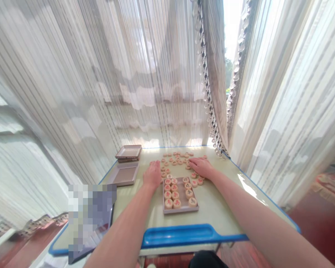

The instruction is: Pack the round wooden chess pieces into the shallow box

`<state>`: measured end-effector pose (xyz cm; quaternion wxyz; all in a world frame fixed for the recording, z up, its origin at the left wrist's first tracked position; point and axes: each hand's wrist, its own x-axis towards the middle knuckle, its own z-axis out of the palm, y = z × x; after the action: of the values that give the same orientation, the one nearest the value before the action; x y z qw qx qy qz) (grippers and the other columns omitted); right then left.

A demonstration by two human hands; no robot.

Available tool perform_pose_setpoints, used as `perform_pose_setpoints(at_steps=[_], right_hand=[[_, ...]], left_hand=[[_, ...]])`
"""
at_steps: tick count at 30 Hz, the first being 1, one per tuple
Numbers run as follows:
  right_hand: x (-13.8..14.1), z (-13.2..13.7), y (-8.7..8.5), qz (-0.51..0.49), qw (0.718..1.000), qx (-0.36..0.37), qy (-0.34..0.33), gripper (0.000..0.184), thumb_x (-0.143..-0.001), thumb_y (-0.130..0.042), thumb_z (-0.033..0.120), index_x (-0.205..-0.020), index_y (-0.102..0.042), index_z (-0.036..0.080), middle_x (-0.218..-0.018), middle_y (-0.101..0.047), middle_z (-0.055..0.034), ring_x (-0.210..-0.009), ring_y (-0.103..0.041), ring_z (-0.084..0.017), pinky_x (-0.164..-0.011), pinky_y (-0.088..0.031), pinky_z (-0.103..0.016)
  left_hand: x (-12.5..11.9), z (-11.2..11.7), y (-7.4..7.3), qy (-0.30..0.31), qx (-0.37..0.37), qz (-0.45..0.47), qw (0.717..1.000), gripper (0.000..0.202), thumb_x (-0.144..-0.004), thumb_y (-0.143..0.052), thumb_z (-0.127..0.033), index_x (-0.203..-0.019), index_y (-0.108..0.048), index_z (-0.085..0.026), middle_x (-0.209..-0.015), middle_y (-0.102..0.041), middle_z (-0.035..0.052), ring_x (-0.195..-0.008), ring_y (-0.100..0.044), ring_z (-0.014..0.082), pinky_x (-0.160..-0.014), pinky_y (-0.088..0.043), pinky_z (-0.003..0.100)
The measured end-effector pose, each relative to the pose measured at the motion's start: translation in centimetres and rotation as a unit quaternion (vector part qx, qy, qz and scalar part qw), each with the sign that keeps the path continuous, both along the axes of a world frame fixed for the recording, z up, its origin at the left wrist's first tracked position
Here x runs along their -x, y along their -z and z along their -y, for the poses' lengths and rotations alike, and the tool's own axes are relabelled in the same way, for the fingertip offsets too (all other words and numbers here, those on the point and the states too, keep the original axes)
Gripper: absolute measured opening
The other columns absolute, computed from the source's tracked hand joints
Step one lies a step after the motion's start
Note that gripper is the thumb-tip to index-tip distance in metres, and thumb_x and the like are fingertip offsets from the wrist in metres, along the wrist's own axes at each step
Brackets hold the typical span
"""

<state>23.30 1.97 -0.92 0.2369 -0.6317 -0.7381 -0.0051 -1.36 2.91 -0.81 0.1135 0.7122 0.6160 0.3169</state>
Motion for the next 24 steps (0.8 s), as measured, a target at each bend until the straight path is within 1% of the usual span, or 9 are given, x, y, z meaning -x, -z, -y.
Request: perform_pose_setpoints(at_steps=[2,5,7,9,12,14,19,21,24], right_hand=[[0.3,0.1,0.2,0.003,1.0,0.008,-0.02,0.036,-0.088,-0.038,0.036,-0.111,-0.063,0.023,-0.116,-0.063,-0.0046,-0.108,-0.052,-0.025,-0.096,-0.036,-0.041],[0.5,0.3,0.0,0.004,0.999,0.013,-0.049,0.035,-0.089,-0.038,0.036,-0.111,-0.063,0.026,-0.114,-0.063,-0.0025,-0.108,-0.052,-0.023,-0.096,-0.036,-0.039],[0.4,0.5,-0.4,-0.002,0.998,0.007,-0.061,0.035,-0.089,-0.038,0.037,-0.111,-0.064,0.026,-0.113,-0.064,-0.0024,-0.108,-0.052,-0.023,-0.095,-0.037,-0.039],[0.2,0.7,-0.6,-0.012,0.998,-0.008,-0.068,0.036,-0.089,-0.037,0.036,-0.11,-0.064,0.025,-0.113,-0.064,-0.0035,-0.107,-0.052,-0.023,-0.095,-0.037,-0.039],[-0.3,1.1,-0.8,-0.02,0.996,-0.035,-0.084,0.036,-0.091,-0.034,0.034,-0.105,-0.066,0.023,-0.109,-0.065,-0.0048,-0.103,-0.055,-0.021,-0.094,-0.038,-0.037],[-0.3,1.4,-0.9,-0.012,0.994,-0.041,-0.099,0.035,-0.091,-0.035,0.033,-0.103,-0.067,0.023,-0.108,-0.066,-0.0052,-0.102,-0.055,-0.02,-0.094,-0.038,-0.038],[0.8,1.9,-1.1,0.01,0.991,-0.032,-0.13,0.034,-0.09,-0.036,0.033,-0.105,-0.066,0.025,-0.11,-0.064,-0.0043,-0.104,-0.052,-0.021,-0.093,-0.037,-0.038],[1.3,2.1,-1.2,0.019,0.99,-0.026,-0.135,0.035,-0.091,-0.035,0.033,-0.104,-0.066,0.024,-0.105,-0.066,-0.0051,-0.099,-0.053,-0.022,-0.091,-0.037,-0.038],[1.9,2.7,-1.4,0.031,0.989,-0.038,-0.141,0.035,-0.091,-0.035,0.034,-0.101,-0.067,0.024,-0.094,-0.066,-0.0064,-0.09,-0.053,-0.022,-0.084,-0.038,-0.037]], left_hand=[[-0.3,-0.5,-0.1,-0.001,0.011,-0.027,1.0,0.049,-0.092,-0.018,-0.033,-0.115,-0.056,-0.015,-0.127,-0.053,0.0128,-0.119,-0.046,0.024,-0.097,-0.036,0.04],[-0.4,-1.4,-0.6,-0.005,0.037,-0.041,0.998,0.051,-0.092,-0.014,-0.034,-0.111,-0.059,-0.017,-0.121,-0.058,0.0121,-0.113,-0.051,0.0251,-0.094,-0.038,0.041],[0.0,-2.0,-1.0,0.018,0.045,-0.036,0.998,0.057,-0.091,-0.012,-0.039,-0.104,-0.062,-0.016,-0.113,-0.062,0.0135,-0.109,-0.054,0.0258,-0.093,-0.038,0.041],[0.5,-2.7,-1.2,0.047,0.026,-0.03,0.998,0.063,-0.09,-0.012,-0.045,-0.097,-0.065,-0.012,-0.106,-0.065,0.0156,-0.106,-0.055,0.0261,-0.094,-0.037,0.039],[1.4,-3.4,-1.2,0.05,0.014,0.018,0.998,0.068,-0.09,-0.005,-0.046,-0.099,-0.065,-0.015,-0.105,-0.066,0.0108,-0.097,-0.06,0.0207,-0.089,-0.042,0.032],[1.7,-3.5,-1.1,0.05,0.006,0.045,0.998,0.068,-0.09,-0.005,-0.048,-0.1,-0.064,-0.016,-0.104,-0.066,0.0081,-0.093,-0.061,0.0187,-0.084,-0.044,0.029],[1.4,-3.3,-0.6,0.056,-0.001,0.011,0.998,0.064,-0.09,-0.012,-0.047,-0.093,-0.067,-0.015,-0.1,-0.068,0.0094,-0.1,-0.058,0.0211,-0.091,-0.04,0.032],[1.3,-3.3,-0.5,0.058,0.012,0.045,0.997,0.063,-0.09,-0.011,-0.047,-0.093,-0.067,-0.017,-0.099,-0.068,0.0076,-0.093,-0.061,0.0196,-0.086,-0.043,0.031],[1.5,-3.4,-0.3,0.056,0.04,0.11,0.992,0.065,-0.09,-0.009,-0.049,-0.089,-0.067,-0.019,-0.094,-0.069,0.0048,-0.079,-0.062,0.0163,-0.074,-0.047,0.028]])
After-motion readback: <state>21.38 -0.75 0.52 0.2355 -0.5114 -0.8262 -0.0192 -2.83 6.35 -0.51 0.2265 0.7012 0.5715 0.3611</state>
